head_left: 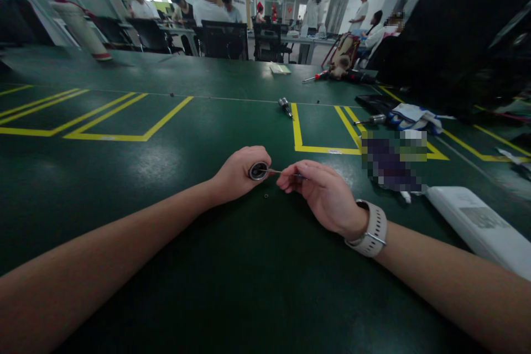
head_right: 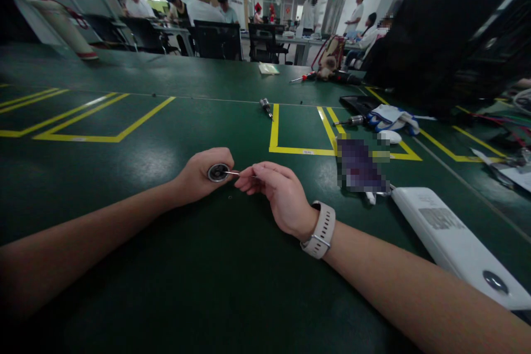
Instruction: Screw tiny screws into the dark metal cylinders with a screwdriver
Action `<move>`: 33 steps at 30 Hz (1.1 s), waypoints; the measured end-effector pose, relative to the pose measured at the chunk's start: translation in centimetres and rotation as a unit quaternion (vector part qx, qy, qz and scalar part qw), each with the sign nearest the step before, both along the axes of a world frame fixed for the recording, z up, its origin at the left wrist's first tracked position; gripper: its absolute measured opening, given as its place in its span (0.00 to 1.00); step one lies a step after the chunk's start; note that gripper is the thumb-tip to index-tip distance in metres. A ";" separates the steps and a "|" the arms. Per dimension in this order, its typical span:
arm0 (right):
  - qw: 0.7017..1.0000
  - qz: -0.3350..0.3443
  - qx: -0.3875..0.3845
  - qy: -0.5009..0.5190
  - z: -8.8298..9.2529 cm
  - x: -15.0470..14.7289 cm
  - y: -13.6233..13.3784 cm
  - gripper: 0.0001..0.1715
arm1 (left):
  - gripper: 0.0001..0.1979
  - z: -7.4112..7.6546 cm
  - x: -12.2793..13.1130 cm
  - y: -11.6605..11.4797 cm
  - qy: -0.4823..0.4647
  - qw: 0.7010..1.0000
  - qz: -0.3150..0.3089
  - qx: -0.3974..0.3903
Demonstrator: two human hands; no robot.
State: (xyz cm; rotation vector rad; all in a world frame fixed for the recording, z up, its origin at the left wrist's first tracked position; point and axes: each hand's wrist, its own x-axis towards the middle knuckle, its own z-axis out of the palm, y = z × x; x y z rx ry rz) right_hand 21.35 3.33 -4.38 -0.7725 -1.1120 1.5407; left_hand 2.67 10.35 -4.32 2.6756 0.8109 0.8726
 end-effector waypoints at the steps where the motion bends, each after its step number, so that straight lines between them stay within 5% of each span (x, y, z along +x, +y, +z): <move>1: 1.000 -0.003 -0.001 0.008 0.0 0.0 0.0 0.12 | 0.09 0.0 0.0 0.0 0.001 1.000 -0.002 0.002; 8: 0.993 -0.045 0.077 -0.080 -0.3 0.0 -0.5 0.12 | 0.08 -0.2 0.0 0.1 0.046 0.997 0.037 0.049; 16: 1.000 -0.024 0.018 0.005 -0.5 0.2 0.1 0.14 | 0.09 0.0 0.0 0.0 0.036 0.999 -0.001 0.022; 33: 0.997 -0.074 0.009 -0.007 -0.3 0.0 0.2 0.14 | 0.06 0.2 0.2 0.0 0.118 0.991 0.006 0.066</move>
